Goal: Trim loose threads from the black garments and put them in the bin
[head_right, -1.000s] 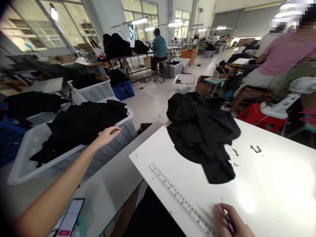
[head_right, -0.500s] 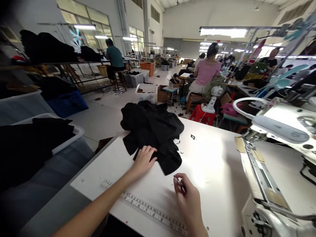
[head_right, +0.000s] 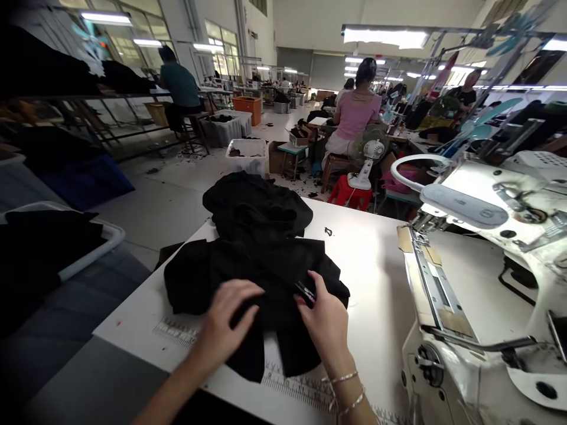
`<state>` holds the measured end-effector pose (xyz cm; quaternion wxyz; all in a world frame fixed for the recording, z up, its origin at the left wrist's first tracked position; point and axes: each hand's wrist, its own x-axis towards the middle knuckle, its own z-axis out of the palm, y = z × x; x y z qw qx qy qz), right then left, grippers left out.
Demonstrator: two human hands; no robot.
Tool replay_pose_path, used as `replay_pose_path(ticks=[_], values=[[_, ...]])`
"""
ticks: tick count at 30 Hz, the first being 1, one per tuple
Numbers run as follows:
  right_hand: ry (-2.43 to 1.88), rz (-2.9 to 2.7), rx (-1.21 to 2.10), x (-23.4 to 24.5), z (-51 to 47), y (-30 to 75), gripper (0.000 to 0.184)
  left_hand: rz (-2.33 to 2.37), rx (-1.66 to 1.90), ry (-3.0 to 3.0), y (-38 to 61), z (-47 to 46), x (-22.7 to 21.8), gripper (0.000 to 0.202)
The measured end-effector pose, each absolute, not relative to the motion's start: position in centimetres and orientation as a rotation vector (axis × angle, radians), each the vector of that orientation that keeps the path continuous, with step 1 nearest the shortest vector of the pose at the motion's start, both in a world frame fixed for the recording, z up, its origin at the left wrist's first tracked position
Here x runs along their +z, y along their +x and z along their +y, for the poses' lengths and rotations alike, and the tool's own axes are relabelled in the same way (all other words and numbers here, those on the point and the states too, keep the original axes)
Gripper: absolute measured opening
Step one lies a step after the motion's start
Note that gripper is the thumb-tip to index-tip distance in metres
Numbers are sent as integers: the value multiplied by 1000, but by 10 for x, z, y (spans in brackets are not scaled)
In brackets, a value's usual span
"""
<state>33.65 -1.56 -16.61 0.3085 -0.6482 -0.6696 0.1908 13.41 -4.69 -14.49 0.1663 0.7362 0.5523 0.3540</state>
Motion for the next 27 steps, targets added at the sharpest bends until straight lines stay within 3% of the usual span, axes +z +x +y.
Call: replay_pose_path(ticks=[4, 8, 12, 15, 18, 21, 27], values=[[-1688, -1737, 527, -165, -9, 345, 7, 2045, 834, 2112, 73, -26, -156, 59], [-1540, -1556, 485, -153, -21, 351, 12, 1879, 907, 2194, 66, -34, -164, 31], [-1392, -1188, 320, -151, -61, 364, 15, 1608, 1145, 2312, 79, -75, -166, 43], [-1619, -1163, 284, -160, -95, 372, 19, 1501, 1094, 2322, 82, -105, -172, 49], [-1648, -1239, 274, -166, -115, 365, 27, 1453, 902, 2269, 80, -119, -172, 36], [-1475, -1410, 378, -157, -114, 340, 16, 1350, 718, 2122, 73, -118, -158, 28], [-1341, -1721, 733, -123, -48, 277, 20, 1952, 998, 1840, 39, -79, -126, 37]])
